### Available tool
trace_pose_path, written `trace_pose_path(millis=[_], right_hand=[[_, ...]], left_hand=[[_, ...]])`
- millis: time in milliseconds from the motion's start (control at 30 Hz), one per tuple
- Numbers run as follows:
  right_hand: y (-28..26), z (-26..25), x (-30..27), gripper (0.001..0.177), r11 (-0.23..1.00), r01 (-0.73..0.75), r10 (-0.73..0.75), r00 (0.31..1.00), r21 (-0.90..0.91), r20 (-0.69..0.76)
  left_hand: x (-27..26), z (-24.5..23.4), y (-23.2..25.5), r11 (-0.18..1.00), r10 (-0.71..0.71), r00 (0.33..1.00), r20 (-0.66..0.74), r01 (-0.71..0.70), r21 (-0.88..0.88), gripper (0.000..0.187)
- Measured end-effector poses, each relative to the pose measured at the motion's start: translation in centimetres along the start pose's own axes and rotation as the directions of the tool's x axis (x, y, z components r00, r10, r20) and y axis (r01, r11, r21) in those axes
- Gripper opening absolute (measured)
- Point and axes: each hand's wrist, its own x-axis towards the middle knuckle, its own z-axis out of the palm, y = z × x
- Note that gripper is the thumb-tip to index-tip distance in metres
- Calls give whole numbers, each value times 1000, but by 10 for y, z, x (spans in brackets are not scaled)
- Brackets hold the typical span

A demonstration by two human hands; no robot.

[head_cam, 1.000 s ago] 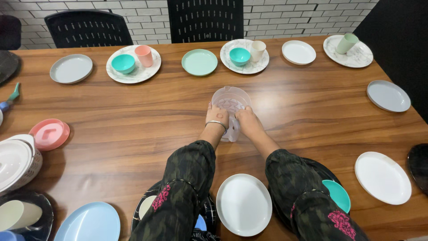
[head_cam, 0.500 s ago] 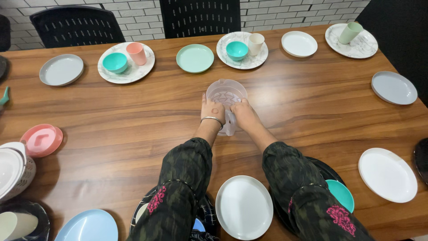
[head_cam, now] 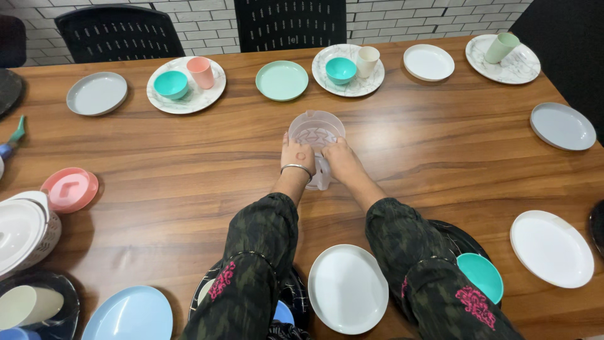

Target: The person touches and moves various colorful plates, bowls, and cups across a large wooden table by hand, then stacks several bowls and handles a plastic pitcher and a pink storage container.

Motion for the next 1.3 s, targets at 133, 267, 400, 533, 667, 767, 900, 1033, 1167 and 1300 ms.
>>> trace_pose_path(millis=[133, 267, 400, 533, 667, 767, 900, 1033, 1167, 1300], right_hand=[[-18, 5, 6, 18, 1000, 18, -18, 1000, 4, -9], [-30, 9, 13, 18, 999, 44, -44, 999, -5, 15], [-35, 7, 13, 18, 999, -8, 7, 1000, 41, 28], [-41, 10, 11, 15, 990, -71, 75, 997, 125, -25], [-43, 15, 14, 16, 996, -53, 56, 998, 77, -33], [-42, 15, 12, 19, 994, -77, 81, 996, 81, -39], [-42, 15, 14, 17, 996, -80, 81, 997, 27, -6], [-43, 14, 13, 14, 994, -101, 102, 995, -38, 8], [-42, 10, 13, 20, 995, -90, 90, 996, -34, -3], [-45, -6, 13, 23, 988, -145, 148, 987, -56, 60]], left_hand=[[-11, 0, -15, 1000, -31, 999, 39, 31, -2, 31], [-14, -3, -30, 998, -54, 998, 37, 54, 9, 31], [-14, -4, -34, 999, -37, 999, 40, 36, 14, 32], [-13, -11, -39, 1000, -9, 994, 105, 9, 3, 33], [-14, -15, -44, 999, 17, 995, 99, -21, 34, 34], [-16, -16, -42, 998, 40, 995, 94, -44, 47, 34], [-20, -18, -40, 996, 41, 994, 100, -49, 78, 34], [-28, -14, -40, 998, 69, 997, -34, -68, 15, 56], [-49, 7, -48, 993, 108, 957, -269, -117, -17, 71], [-86, 23, -69, 987, 132, 920, -370, -157, -40, 87]])
